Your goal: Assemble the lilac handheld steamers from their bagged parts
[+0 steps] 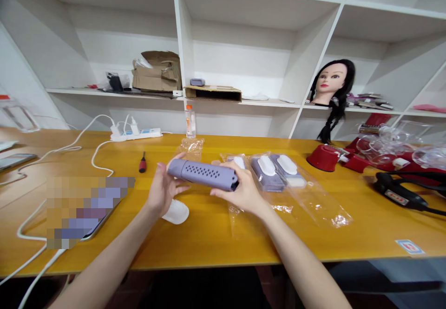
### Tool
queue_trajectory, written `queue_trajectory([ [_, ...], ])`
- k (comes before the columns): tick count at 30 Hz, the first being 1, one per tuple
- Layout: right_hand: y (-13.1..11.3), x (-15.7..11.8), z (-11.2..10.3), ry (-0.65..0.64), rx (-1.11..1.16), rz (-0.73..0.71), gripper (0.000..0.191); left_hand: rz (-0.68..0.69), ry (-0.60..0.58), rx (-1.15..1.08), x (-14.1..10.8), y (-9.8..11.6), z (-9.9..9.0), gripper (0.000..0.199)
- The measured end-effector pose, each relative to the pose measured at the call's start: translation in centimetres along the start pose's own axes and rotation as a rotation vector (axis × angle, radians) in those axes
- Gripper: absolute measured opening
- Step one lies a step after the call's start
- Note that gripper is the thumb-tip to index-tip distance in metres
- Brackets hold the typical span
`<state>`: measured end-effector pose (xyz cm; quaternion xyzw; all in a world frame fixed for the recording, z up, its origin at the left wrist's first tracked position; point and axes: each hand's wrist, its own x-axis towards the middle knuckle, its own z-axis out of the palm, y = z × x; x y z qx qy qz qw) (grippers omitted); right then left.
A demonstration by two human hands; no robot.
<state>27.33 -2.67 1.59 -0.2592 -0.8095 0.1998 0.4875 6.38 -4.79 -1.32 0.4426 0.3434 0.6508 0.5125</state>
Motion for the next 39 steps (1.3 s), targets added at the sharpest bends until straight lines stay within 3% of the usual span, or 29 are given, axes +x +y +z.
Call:
queue_trajectory([
  [3,0.8,-0.5,0.1,-0.168,-0.164,-0.275,0.051,-0.136,-0.001,-0.06,0.1,0.6,0.0,0.062],
  [7,0.9,-0.9,0.2,-0.217,-0.417,-0.425,0.049,-0.15,0.106,-0.145,0.4,0.8,0.1,0.036],
  [10,0.4,-0.9,0.0,-0.229,-0.578,-0.357,0.062,-0.097,0.15,-0.212,0.6,0.7,0.0,0.031],
  [14,-0.3,-0.8,0.2,-0.407,-0.643,-0.113,0.105,0.033,0.228,-0.184,0.6,0.5,-0.1,0.045],
  [16,-0.3,-0.8,0.7,-0.401,-0.652,-0.042,0.116,0.066,0.213,-0.149,0.4,0.3,0.2,0.051],
  [20,0.1,-0.8,1.8,-0.214,-0.767,-0.007,0.108,0.076,0.123,-0.142,-0.3,0.2,0.9,0.058],
  [22,0.3,-0.8,1.9,-0.184,-0.798,-0.042,0.099,0.059,0.071,-0.136,-0.5,0.3,1.0,0.057],
  [26,0.4,-1.1,1.5,-0.212,-0.764,-0.158,0.084,0.012,0.076,-0.005,-0.1,0.1,0.6,0.052],
  [31,0.5,-1.5,1.8,-0.258,-0.771,-0.198,0.086,0.191,0.173,0.384,0.6,-1.3,-0.2,0.038],
  [39,0.7,-1.8,2.1,-0.277,-0.825,-0.209,0.089,0.268,0.189,0.524,-0.1,-1.7,-0.2,0.035],
])
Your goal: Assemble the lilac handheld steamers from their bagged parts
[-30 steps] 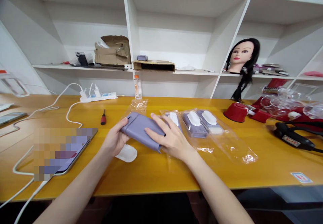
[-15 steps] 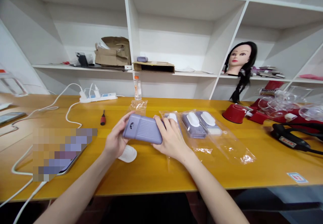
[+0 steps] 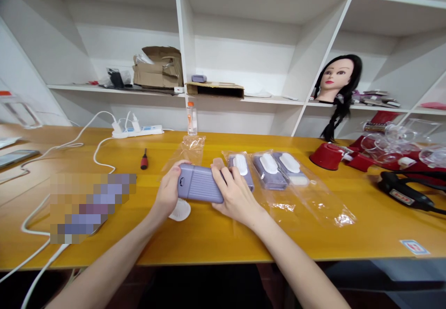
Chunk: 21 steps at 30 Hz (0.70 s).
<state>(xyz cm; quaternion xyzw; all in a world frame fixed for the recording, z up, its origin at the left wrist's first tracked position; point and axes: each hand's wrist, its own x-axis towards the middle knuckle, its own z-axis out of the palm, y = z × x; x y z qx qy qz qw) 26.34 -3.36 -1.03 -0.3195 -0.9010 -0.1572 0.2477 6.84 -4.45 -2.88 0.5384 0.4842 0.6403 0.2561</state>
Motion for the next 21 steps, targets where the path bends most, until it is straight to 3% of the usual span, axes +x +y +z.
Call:
queue_trajectory([
  [21,0.04,0.14,-0.64,-0.029,0.034,0.003,0.082,0.017,-0.094,0.064,0.31,0.0,-0.28,0.039],
])
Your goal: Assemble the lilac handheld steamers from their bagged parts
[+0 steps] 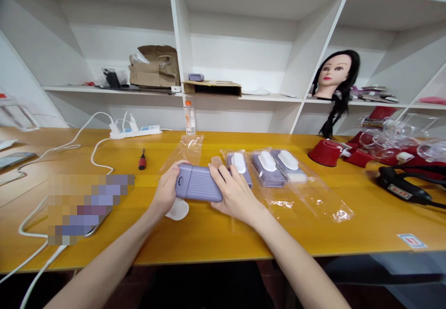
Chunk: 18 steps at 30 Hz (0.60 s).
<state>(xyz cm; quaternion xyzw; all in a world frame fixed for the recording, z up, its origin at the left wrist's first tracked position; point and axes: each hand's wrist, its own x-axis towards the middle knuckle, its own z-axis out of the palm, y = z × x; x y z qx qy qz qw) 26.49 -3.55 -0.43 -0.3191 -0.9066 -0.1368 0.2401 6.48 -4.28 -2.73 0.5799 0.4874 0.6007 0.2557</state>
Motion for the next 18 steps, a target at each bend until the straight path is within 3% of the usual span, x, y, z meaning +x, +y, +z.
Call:
queue_trajectory([
  [8,0.1,0.2,-0.4,0.009,-0.06,0.048,0.084,-0.031,-0.011,0.127,0.5,0.9,-0.5,0.037],
  [11,0.1,0.3,-0.7,0.002,-0.091,0.047,0.083,0.019,0.02,0.157,0.5,0.8,-0.8,0.036],
  [18,0.1,0.4,-1.5,0.004,-0.016,0.042,0.086,0.012,0.093,0.017,0.7,0.5,-0.8,0.028],
])
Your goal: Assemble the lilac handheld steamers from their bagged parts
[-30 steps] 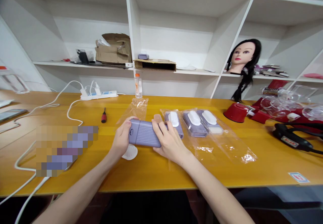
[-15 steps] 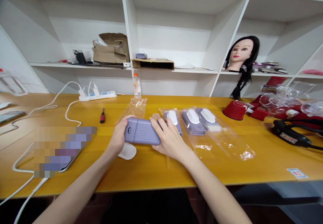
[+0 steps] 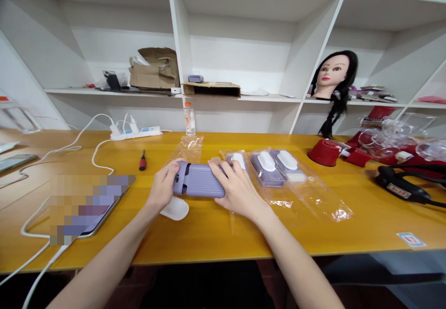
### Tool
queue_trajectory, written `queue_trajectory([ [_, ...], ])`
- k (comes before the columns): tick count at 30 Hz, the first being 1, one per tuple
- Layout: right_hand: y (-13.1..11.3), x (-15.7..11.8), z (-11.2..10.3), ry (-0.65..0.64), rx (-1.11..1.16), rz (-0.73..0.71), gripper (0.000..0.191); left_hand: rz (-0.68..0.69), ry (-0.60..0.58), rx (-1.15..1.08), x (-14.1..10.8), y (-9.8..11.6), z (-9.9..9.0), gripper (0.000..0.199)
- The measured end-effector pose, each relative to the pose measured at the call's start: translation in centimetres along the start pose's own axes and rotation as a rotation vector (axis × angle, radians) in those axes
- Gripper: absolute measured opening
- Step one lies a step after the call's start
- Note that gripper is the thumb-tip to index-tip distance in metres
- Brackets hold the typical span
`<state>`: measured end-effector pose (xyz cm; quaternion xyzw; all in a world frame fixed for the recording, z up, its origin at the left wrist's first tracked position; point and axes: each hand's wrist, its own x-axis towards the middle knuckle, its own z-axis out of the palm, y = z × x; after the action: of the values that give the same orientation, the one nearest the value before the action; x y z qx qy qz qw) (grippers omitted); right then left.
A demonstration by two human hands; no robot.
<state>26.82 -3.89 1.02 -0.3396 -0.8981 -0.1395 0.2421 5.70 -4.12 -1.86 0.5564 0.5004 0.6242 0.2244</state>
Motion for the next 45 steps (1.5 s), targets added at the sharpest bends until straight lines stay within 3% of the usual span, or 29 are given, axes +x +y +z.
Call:
queue_trajectory([
  [4,0.4,-0.1,-0.5,0.014,-0.035,0.025,0.084,-0.049,0.077,-0.116,0.3,0.1,-0.2,0.028],
  [10,1.6,-0.2,-0.8,0.177,0.035,0.148,0.079,-0.398,0.235,-0.648,1.6,0.5,-1.3,0.034],
  [19,2.1,0.4,-0.1,0.277,0.185,0.466,0.084,-0.533,0.181,-0.975,1.8,1.8,-2.2,0.034],
  [23,1.0,0.9,0.5,0.058,0.041,0.489,0.083,-0.586,0.069,-1.059,1.7,2.1,-2.4,0.035],
  [26,-1.2,1.5,1.2,-0.152,-0.079,0.48,0.08,-0.595,-0.002,-1.06,1.4,2.4,-2.2,0.035],
  [30,-4.2,2.6,2.0,-0.339,-0.076,0.489,0.078,-0.591,-0.046,-1.045,1.1,2.5,-1.7,0.036],
  [37,-6.0,4.4,3.8,-0.42,-0.093,0.631,0.09,-0.614,-0.103,-1.067,0.8,2.6,-1.5,0.037],
  [45,-6.6,4.4,4.0,-0.412,-0.137,0.638,0.079,-0.672,-0.086,-1.029,0.6,2.2,-0.7,0.034],
])
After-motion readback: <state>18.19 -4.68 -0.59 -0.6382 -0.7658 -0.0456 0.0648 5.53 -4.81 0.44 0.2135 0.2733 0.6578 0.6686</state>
